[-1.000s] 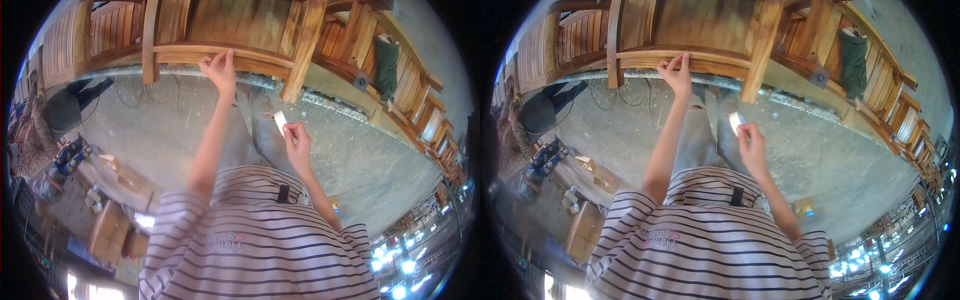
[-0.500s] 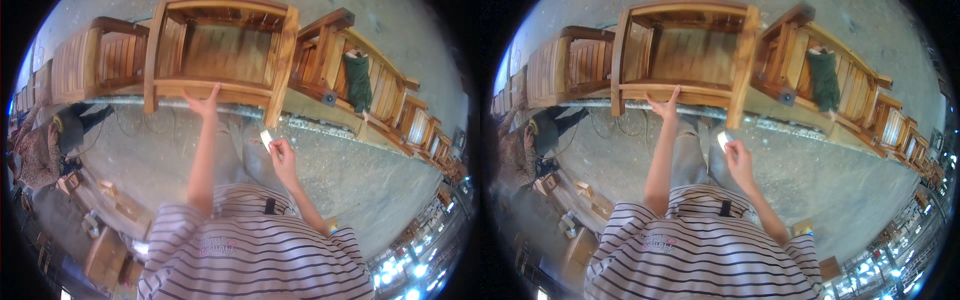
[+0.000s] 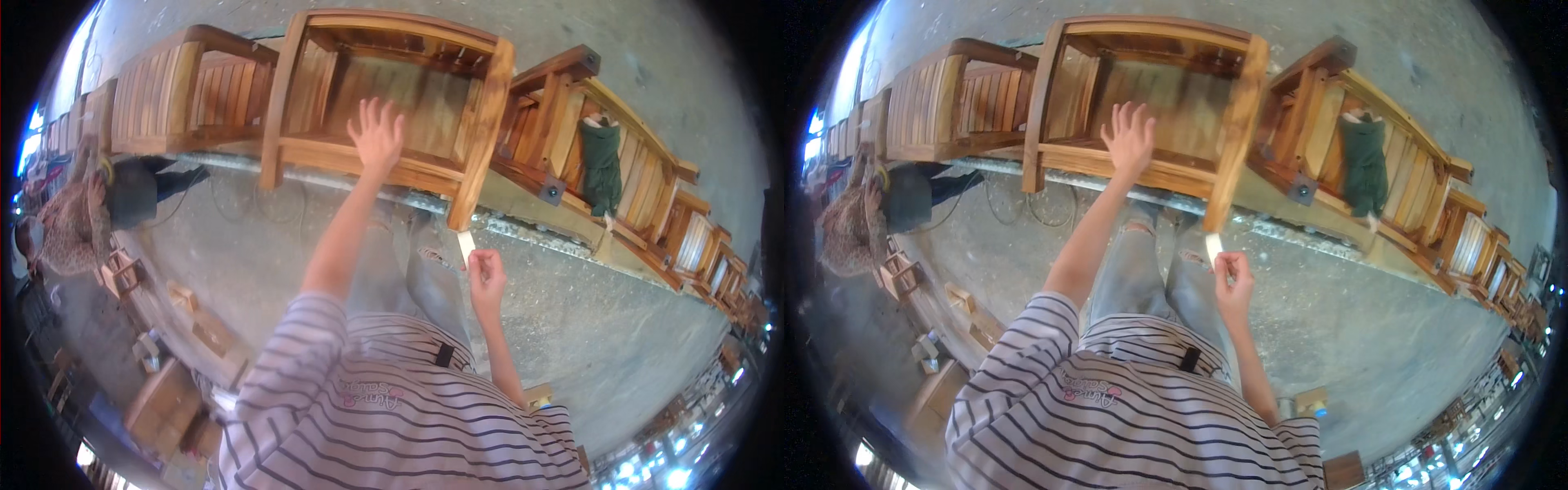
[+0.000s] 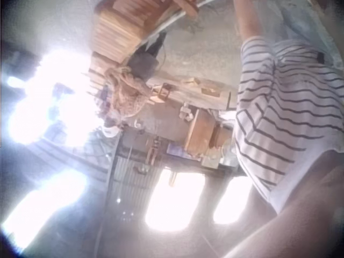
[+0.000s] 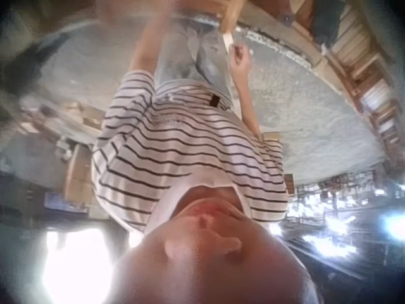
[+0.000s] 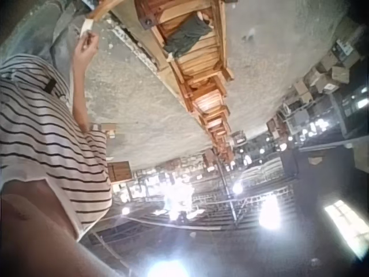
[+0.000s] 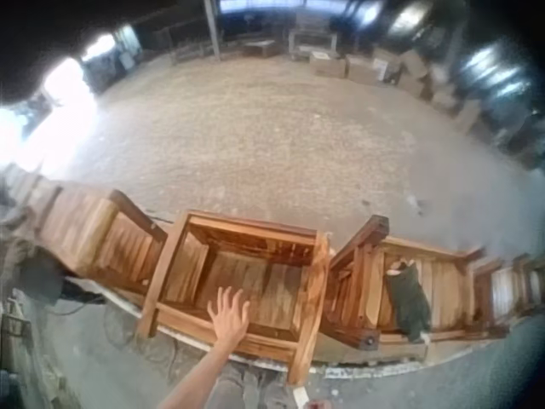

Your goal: Applying tape to the joints and edges of wooden stools in a furniture factory.

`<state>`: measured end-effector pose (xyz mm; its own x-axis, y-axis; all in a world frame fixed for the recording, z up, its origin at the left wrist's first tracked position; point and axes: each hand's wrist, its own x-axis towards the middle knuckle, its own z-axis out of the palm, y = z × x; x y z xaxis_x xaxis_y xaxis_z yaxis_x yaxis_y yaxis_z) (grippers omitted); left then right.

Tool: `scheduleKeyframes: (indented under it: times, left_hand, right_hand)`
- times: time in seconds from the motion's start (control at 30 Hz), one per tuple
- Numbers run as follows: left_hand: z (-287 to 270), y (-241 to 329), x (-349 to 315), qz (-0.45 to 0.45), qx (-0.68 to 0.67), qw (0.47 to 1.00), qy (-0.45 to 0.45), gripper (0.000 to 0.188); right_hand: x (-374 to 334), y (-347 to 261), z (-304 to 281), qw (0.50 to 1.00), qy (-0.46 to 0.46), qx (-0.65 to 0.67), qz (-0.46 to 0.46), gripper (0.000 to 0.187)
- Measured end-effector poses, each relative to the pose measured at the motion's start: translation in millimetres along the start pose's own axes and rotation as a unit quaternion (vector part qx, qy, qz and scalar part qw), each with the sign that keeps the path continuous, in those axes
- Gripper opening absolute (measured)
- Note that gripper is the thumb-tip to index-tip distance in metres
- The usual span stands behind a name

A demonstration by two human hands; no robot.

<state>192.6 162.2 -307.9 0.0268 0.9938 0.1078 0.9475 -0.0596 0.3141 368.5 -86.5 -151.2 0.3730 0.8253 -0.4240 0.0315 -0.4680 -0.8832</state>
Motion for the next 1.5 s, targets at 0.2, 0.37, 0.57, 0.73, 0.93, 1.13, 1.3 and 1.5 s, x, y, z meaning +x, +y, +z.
scheduleKeyframes:
  times: [0.2,0.37,0.57,0.73,0.93,1.13,1.3,1.5]
  left_hand:
    - [-25.0,10.5,0.6,0.021,-0.006,1.000,0.018,0.043]
    - [-16.5,-12.6,-5.1,0.041,-0.003,0.999,-0.030,0.043]
    - [-43.7,-37.5,15.5,-0.102,-0.551,0.802,-0.208,0.037]
    - [-158.1,-57.7,26.3,0.001,-0.589,0.760,-0.275,0.037]
    - [-181.3,-126.5,48.6,0.024,-0.428,0.897,-0.109,0.029]
    - [-195.2,-185.5,75.0,0.003,-0.404,0.909,-0.102,0.020]
    - [-205.7,-204.8,87.1,-0.006,-0.393,0.915,-0.087,0.016]
    - [-199.7,-214.7,80.4,-0.050,-0.384,0.919,-0.078,0.015]
  right_hand:
    - [15.3,-18.5,11.3,0.998,-0.060,0.000,0.026,0.012]
    - [37.6,-48.7,35.7,0.992,-0.104,0.067,0.036,0.020]
    - [76.8,-71.9,88.3,0.991,-0.130,0.023,0.036,0.032]
    - [107.7,-108.0,171.0,0.990,-0.138,0.024,0.011,0.044]
    - [131.7,-135.6,260.8,0.981,-0.194,-0.013,-0.006,0.047]
    - [141.9,-148.9,324.7,0.975,-0.220,-0.005,0.023,0.047]
    - [148.9,-153.3,349.2,0.976,-0.209,-0.020,0.056,0.044]
    - [158.2,-130.4,362.4,0.987,-0.151,-0.046,0.038,0.018]
